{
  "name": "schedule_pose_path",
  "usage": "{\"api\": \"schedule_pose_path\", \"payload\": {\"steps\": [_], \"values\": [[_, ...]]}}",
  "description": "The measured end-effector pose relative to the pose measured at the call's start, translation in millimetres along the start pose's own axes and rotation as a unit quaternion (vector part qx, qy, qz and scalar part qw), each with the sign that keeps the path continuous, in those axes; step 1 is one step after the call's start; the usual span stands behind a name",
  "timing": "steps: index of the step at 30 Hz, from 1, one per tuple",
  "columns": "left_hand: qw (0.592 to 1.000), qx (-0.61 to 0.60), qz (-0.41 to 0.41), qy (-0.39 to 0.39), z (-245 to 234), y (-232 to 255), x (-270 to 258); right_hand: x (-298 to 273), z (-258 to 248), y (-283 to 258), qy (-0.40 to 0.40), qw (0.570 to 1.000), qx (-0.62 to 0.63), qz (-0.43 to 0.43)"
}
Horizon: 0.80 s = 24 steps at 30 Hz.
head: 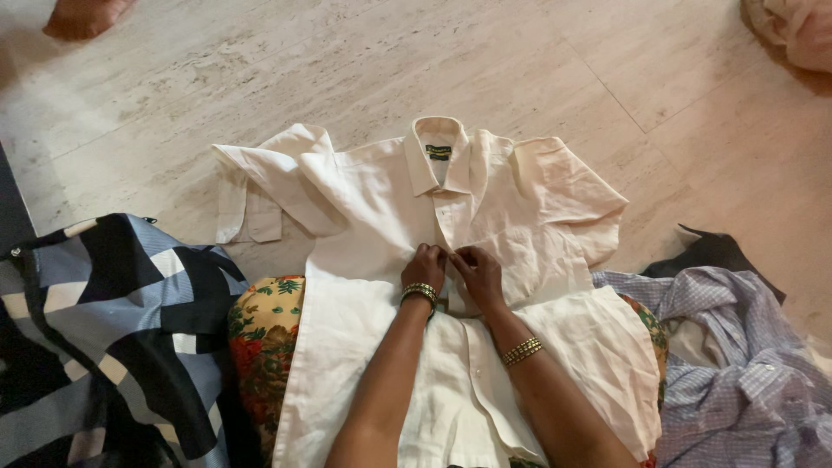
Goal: The person takes a white shirt out of a bag, buttons it up, and then carefully folds it on the floor before placing it back into the bag.
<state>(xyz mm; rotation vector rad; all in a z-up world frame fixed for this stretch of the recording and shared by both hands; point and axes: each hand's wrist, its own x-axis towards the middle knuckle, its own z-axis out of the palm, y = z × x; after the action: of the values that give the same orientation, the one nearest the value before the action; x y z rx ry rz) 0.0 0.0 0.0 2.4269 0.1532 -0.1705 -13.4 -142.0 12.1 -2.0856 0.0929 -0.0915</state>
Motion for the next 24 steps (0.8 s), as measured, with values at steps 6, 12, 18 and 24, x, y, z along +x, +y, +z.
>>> {"api": "schedule_pose_path", "payload": {"steps": [6,12,18,24], "values": [[0.968,-0.246,-0.001,0.041,14.8,-14.8,4.2,-1.4,0.9,-2.2,-0.017,1.0,0.006,-0.008],[0.926,-0.363,-0.102,-0.022,9.5,-9.1,2.2,-2.1,2.2,2.7,-0.007,0.999,0.039,-0.016],[0.937,-0.348,-0.013,0.016,22.1,-21.0,4.9,-1.2,0.6,15.4,-0.031,0.998,0.055,0.012],[0.926,-0.377,-0.029,0.002,34.7,-28.4,11.4,3.8,7.5,37.7,-0.05,0.991,0.115,0.056]]}}
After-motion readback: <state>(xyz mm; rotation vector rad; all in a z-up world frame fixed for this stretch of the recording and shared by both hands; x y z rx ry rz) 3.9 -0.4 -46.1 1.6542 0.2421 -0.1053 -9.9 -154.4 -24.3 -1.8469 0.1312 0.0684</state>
